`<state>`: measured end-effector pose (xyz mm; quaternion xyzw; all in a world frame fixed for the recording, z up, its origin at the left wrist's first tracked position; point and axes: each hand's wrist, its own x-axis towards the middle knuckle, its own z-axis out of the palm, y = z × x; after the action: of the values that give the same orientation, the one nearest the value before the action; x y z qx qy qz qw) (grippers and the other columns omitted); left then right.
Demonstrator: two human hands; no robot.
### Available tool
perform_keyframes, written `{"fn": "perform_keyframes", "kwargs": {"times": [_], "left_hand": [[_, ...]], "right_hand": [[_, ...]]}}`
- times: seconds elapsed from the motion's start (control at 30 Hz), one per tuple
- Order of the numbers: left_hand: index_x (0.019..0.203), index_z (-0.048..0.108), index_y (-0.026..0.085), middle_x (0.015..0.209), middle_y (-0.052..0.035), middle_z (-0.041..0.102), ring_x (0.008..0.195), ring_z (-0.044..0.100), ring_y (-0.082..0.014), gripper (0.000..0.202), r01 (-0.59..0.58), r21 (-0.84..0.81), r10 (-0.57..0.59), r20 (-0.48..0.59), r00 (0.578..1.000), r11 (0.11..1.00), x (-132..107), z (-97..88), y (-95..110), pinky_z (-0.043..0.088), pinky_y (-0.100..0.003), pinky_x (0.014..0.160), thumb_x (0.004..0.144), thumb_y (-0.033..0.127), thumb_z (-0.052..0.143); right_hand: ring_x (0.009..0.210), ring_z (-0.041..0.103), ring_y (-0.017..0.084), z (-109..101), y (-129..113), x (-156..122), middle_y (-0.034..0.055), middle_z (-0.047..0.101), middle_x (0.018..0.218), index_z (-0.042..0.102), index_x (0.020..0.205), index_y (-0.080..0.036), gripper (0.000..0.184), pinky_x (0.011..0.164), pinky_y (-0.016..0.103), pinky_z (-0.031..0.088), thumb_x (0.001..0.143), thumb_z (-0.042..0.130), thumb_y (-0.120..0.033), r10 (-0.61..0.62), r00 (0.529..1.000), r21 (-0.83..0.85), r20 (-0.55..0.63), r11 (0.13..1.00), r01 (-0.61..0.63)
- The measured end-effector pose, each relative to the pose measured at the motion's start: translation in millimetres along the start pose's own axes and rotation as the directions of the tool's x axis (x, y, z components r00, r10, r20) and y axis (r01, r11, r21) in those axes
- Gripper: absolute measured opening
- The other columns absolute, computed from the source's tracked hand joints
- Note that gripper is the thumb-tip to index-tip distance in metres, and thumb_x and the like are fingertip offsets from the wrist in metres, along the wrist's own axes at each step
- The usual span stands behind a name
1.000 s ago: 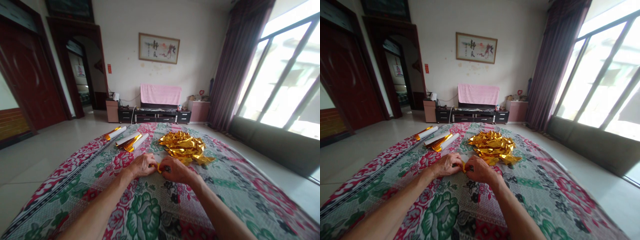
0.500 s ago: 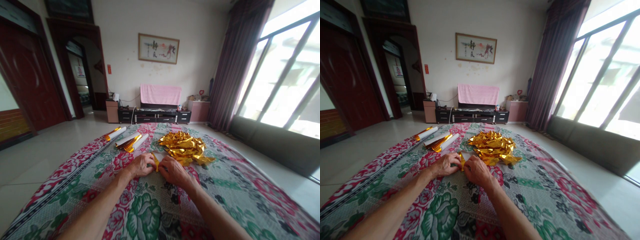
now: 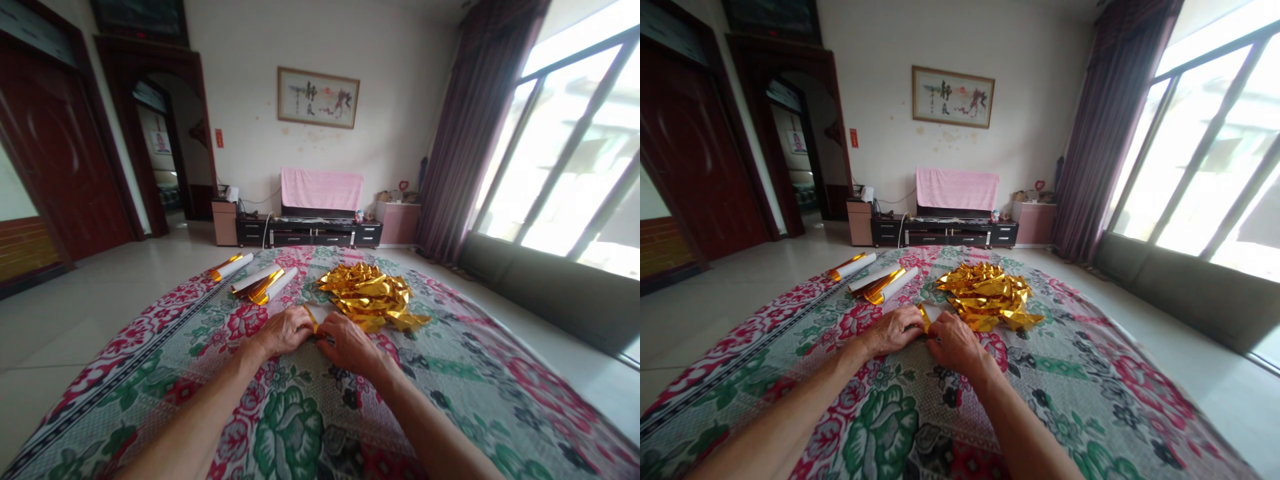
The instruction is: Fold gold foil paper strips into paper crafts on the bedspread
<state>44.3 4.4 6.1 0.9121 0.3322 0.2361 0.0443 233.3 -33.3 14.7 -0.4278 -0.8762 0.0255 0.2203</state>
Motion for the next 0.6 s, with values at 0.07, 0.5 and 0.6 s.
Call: {"fn": "perform_keyframes", "kwargs": {"times": [0.07,0.5,0.6], "left_hand": [[0.078,0.064,0.019,0.081,-0.0034,0.057,0.081,0.051,-0.0137,0.017,0.005,-0.004,-0.005,-0.011,1.0,1.0,0,0.0,1,0.041,-0.025,0.076,0.078,0.023,0.048],[0.082,0.068,0.024,0.084,-0.0014,0.059,0.082,0.053,-0.0127,0.018,-0.046,-0.052,0.047,0.021,0.999,0.998,1,1.6,2,0.04,-0.025,0.08,0.074,0.02,0.052],[0.082,0.067,0.024,0.084,-0.0012,0.06,0.082,0.053,-0.0126,0.018,-0.052,-0.048,0.053,0.018,0.998,0.997,1,0.7,3,0.039,-0.024,0.081,0.074,0.02,0.052]], "right_hand": [[0.081,0.051,0.014,0,-1,0,0.0049,0.055,0.085,0.061,0.083,-0.018,0.013,0.073,0.024,0.038,0.076,0.051,-0.022,0.007,1.0,-0.005,0.0,1.0,-0.007],[0.073,0.054,0.012,-3,11,2,0.003,0.06,0.078,0.063,0.082,-0.017,0.025,0.068,0.021,0.038,0.078,0.04,-0.01,-0.039,0.998,0.126,-0.057,0.991,0.046],[0.071,0.054,0.012,0,13,3,0.0028,0.06,0.076,0.063,0.081,-0.017,0.023,0.066,0.021,0.037,0.08,0.04,-0.012,-0.033,0.995,0.139,-0.093,0.989,0.046]]}}
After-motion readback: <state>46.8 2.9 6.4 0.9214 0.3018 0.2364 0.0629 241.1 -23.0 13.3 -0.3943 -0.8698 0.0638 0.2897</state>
